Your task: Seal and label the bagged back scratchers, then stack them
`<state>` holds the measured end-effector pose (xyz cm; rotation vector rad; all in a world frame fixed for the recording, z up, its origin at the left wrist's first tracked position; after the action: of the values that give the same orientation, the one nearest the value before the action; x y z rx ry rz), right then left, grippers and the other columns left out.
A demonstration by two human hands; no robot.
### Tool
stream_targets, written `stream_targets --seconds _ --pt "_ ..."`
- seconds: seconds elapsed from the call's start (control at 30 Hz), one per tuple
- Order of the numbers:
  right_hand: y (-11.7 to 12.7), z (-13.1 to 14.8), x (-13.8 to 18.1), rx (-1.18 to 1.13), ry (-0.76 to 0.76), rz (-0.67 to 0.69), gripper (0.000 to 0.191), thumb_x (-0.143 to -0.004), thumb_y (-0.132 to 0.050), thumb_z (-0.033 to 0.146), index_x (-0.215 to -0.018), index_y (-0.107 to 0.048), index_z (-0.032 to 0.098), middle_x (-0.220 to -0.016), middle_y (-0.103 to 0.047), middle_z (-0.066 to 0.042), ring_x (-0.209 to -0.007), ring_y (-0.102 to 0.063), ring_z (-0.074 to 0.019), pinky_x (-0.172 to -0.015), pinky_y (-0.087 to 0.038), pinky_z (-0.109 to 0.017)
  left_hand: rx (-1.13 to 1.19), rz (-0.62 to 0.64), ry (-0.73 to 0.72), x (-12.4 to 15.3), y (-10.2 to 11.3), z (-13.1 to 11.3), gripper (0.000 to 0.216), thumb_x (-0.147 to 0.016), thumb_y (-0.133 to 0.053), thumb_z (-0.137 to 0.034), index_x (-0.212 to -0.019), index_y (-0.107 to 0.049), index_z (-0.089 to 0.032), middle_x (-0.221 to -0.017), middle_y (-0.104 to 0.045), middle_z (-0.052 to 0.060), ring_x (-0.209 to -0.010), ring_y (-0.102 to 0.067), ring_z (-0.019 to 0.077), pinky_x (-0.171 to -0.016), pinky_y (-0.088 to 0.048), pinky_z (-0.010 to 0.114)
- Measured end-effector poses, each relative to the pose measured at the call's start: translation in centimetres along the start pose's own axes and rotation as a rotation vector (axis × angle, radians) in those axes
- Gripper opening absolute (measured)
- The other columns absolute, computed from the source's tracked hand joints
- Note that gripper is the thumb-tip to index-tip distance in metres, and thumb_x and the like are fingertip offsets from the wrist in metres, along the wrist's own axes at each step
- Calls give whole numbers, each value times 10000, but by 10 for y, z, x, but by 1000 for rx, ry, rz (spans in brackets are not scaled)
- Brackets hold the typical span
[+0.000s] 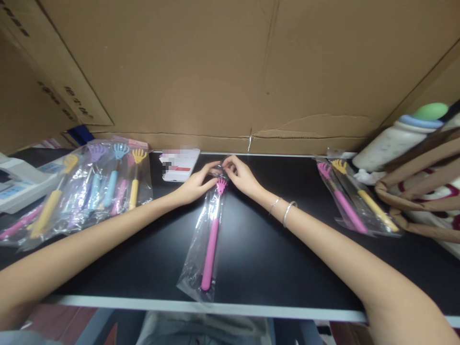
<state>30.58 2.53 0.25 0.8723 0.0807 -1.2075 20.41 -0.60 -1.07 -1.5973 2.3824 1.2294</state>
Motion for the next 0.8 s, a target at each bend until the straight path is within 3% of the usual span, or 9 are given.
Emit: stream_targets --seconds 0.8 --pt "5 -1 1 14 -18 -35 86 -821 -517 223 -858 -589 193 -825 -591 -22 -711 -518 -141 -644 -398 -279 10 -2 9 0 0 1 481 -885 -466 -286 -1330 -351 -144 -1221 -591 137 -1142 -555 215 -1038 -383 406"
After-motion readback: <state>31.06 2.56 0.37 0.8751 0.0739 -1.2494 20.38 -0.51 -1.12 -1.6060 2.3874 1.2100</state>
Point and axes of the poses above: each hand's wrist, its own x-axis away from the middle knuckle, its own y-axis out of the back of the hand, z = x × y, the point moved 10 cm from there along -x, towards the middle knuckle
